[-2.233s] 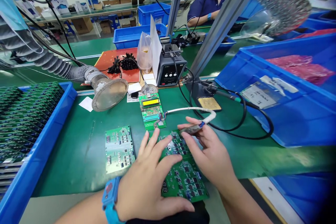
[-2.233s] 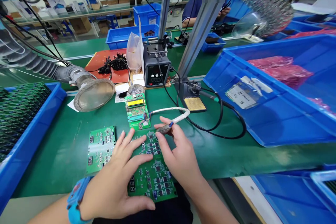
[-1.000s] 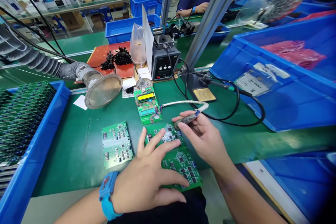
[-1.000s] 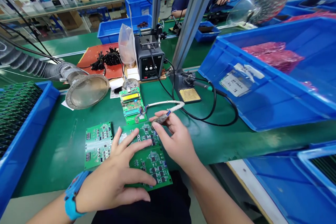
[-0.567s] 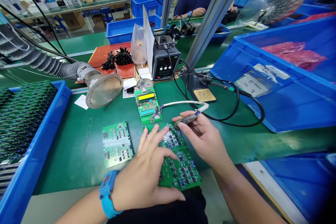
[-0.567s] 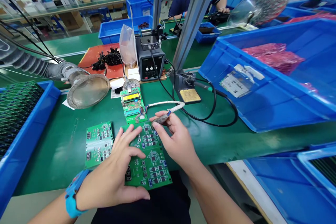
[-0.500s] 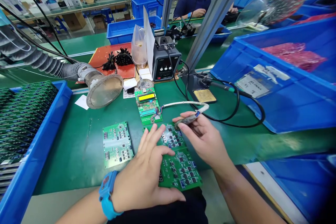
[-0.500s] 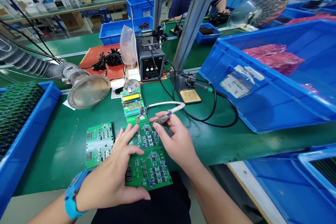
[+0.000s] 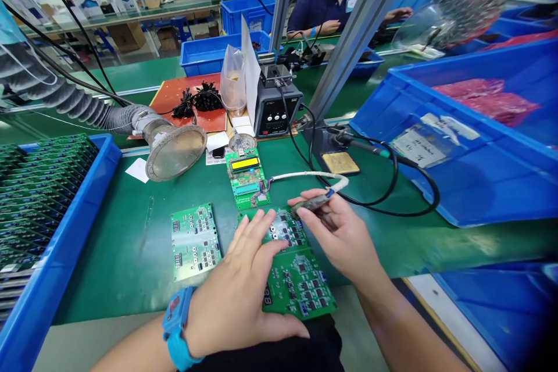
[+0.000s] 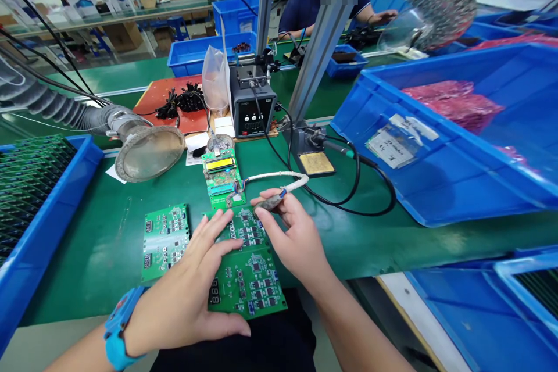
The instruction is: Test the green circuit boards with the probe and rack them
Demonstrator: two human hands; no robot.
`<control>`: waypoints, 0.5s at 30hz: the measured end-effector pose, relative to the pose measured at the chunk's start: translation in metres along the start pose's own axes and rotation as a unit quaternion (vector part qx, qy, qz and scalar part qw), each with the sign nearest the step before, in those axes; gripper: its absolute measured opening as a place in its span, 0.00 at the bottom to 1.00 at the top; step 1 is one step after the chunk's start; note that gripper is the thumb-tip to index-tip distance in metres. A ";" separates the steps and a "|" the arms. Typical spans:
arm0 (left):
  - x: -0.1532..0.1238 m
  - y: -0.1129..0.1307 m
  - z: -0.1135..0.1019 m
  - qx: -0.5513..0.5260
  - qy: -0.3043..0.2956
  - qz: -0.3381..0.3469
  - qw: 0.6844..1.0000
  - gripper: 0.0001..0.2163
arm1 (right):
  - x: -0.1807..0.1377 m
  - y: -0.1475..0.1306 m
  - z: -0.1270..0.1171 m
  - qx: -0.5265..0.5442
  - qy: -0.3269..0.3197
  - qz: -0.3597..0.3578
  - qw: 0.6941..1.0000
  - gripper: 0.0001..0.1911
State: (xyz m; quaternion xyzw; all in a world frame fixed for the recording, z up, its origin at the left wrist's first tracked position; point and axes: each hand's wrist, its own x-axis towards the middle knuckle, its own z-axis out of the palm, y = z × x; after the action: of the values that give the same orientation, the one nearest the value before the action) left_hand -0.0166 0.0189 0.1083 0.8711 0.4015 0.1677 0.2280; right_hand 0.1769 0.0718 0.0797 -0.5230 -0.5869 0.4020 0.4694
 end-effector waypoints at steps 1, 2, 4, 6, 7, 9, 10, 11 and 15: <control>0.000 0.000 0.000 0.001 -0.001 -0.001 1.000 0.42 | 0.000 0.000 0.000 0.001 0.000 0.001 1.000 0.13; 0.000 0.000 0.000 0.000 -0.002 -0.001 1.000 0.42 | 0.000 0.001 0.000 0.001 0.000 0.003 1.000 0.13; -0.001 0.000 0.000 0.000 -0.004 -0.001 1.000 0.42 | -0.001 0.001 0.000 0.002 0.000 0.002 1.000 0.13; -0.001 0.000 0.000 0.001 -0.004 -0.001 1.000 0.42 | -0.001 0.002 0.000 0.002 0.002 -0.001 1.000 0.13; -0.001 0.000 0.000 0.001 -0.003 0.000 1.000 0.42 | -0.001 0.002 0.000 0.003 0.003 -0.003 1.000 0.13; -0.001 0.000 0.001 0.001 -0.001 -0.001 1.000 0.42 | -0.001 0.001 0.000 0.003 0.005 -0.004 1.000 0.13; 0.000 -0.001 0.001 0.000 -0.001 -0.001 1.000 0.42 | -0.001 0.001 0.000 0.003 0.006 -0.005 1.000 0.13; 0.000 -0.001 0.000 -0.001 -0.002 -0.001 1.000 0.42 | -0.001 0.001 0.000 0.003 0.006 -0.005 1.000 0.13; 0.001 0.000 -0.001 0.006 -0.008 0.003 1.000 0.43 | -0.001 0.002 0.001 0.006 0.005 -0.006 1.000 0.13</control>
State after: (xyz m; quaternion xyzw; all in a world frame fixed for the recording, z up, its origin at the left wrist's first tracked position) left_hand -0.0165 0.0194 0.1094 0.8748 0.3980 0.1590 0.2259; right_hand 0.1765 0.0712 0.0777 -0.5186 -0.5853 0.4005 0.4776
